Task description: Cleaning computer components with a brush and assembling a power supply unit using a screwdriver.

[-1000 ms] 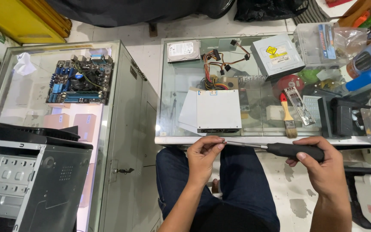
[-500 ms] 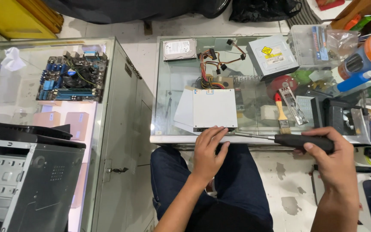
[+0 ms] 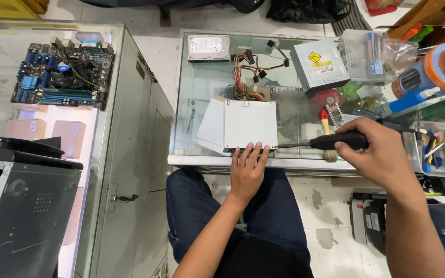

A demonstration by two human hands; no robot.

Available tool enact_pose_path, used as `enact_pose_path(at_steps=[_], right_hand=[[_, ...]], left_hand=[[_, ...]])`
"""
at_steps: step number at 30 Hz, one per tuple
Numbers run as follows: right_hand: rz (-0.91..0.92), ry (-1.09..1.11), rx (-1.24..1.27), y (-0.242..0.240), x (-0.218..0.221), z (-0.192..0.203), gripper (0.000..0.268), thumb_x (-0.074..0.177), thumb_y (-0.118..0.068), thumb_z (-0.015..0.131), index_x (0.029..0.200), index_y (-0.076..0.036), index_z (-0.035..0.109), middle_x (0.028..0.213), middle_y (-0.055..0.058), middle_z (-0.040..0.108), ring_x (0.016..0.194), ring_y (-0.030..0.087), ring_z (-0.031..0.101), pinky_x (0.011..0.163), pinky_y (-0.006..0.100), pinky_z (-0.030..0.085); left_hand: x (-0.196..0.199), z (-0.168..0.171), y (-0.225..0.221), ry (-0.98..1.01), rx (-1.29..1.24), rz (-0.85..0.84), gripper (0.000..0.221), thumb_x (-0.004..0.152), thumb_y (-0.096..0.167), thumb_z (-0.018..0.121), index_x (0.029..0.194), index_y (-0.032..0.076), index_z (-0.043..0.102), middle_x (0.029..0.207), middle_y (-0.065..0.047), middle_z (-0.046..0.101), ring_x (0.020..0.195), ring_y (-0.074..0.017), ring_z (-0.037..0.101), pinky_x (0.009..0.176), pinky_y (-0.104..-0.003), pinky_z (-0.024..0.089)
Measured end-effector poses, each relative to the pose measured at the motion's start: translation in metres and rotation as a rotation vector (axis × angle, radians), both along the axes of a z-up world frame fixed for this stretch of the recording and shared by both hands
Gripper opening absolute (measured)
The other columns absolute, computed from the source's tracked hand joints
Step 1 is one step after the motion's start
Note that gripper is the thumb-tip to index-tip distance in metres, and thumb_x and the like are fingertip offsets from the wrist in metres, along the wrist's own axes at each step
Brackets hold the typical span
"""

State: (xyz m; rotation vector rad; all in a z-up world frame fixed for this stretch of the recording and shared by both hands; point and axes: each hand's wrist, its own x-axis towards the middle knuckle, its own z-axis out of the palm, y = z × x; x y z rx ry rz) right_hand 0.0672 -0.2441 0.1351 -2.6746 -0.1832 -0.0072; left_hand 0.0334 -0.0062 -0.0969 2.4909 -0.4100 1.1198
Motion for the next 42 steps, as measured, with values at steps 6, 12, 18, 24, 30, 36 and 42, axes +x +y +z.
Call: enact_pose_path(at_steps=[6, 12, 18, 24, 30, 36, 42], right_hand=[[0.081, 0.018, -0.064, 0.008, 0.006, 0.005, 0.025, 0.082, -0.018, 0.072, 0.107, -0.013, 0.073, 0.102, 0.004, 0.075, 0.092, 0.022, 0.068, 0.080, 0.037, 0.049], [0.086, 0.049, -0.085, 0.014, 0.009, 0.014, 0.024, 0.083, -0.018, 0.072, 0.107, -0.012, 0.072, 0.102, 0.005, 0.075, 0.092, 0.022, 0.068, 0.079, 0.036, 0.049], [0.127, 0.042, -0.114, 0.017, 0.013, 0.014, 0.024, 0.084, -0.019, 0.071, 0.106, -0.012, 0.071, 0.101, 0.004, 0.074, 0.092, 0.022, 0.068, 0.078, 0.037, 0.050], [0.112, 0.072, -0.124, 0.024, 0.013, 0.020, 0.026, 0.083, -0.020, 0.071, 0.107, -0.012, 0.072, 0.104, 0.006, 0.074, 0.095, 0.024, 0.069, 0.080, 0.039, 0.051], [0.186, 0.121, -0.205, 0.031, 0.022, 0.029, 0.028, 0.083, -0.024, 0.070, 0.108, -0.011, 0.070, 0.103, 0.007, 0.073, 0.093, 0.027, 0.068, 0.081, 0.041, 0.051], [0.483, 0.143, -0.281, 0.051, 0.033, 0.044, 0.033, 0.086, -0.023, 0.068, 0.114, -0.009, 0.059, 0.107, 0.008, 0.058, 0.094, 0.027, 0.059, 0.078, 0.041, 0.048], [0.481, 0.092, -0.692, 0.086, 0.040, 0.052, 0.036, 0.101, -0.050, 0.057, 0.104, -0.015, 0.051, 0.080, 0.005, 0.066, 0.069, 0.034, 0.068, 0.055, 0.048, 0.052]], left_hand=[[0.000, 0.000, -0.001, -0.019, -0.012, 0.007, 0.035, 0.099, 0.006, 0.068, 0.132, 0.018, 0.072, 0.135, -0.004, 0.068, 0.130, -0.0252, 0.060, 0.115, -0.049, 0.042], [0.001, -0.003, -0.002, -0.025, -0.023, 0.008, 0.036, 0.099, 0.007, 0.069, 0.133, 0.019, 0.072, 0.136, -0.003, 0.067, 0.131, -0.0246, 0.059, 0.117, -0.049, 0.040], [0.001, -0.003, -0.002, -0.034, -0.026, 0.011, 0.037, 0.099, 0.005, 0.068, 0.133, 0.018, 0.072, 0.136, -0.003, 0.068, 0.131, -0.0245, 0.060, 0.117, -0.048, 0.040], [0.001, -0.002, -0.002, -0.032, -0.030, 0.006, 0.036, 0.099, 0.005, 0.068, 0.133, 0.018, 0.073, 0.136, -0.004, 0.068, 0.131, -0.0250, 0.059, 0.117, -0.048, 0.040], [0.002, -0.004, -0.003, -0.020, -0.030, 0.014, 0.037, 0.099, 0.006, 0.068, 0.133, 0.022, 0.073, 0.135, -0.002, 0.068, 0.130, -0.0237, 0.059, 0.115, -0.047, 0.042], [0.002, -0.005, -0.002, -0.016, -0.012, 0.016, 0.040, 0.100, 0.004, 0.065, 0.133, 0.025, 0.072, 0.134, -0.001, 0.068, 0.129, -0.0237, 0.060, 0.114, -0.047, 0.042], [0.000, -0.001, -0.001, 0.016, 0.011, 0.014, 0.040, 0.101, 0.008, 0.065, 0.137, 0.024, 0.069, 0.137, -0.002, 0.066, 0.131, -0.0237, 0.058, 0.115, -0.048, 0.041]])
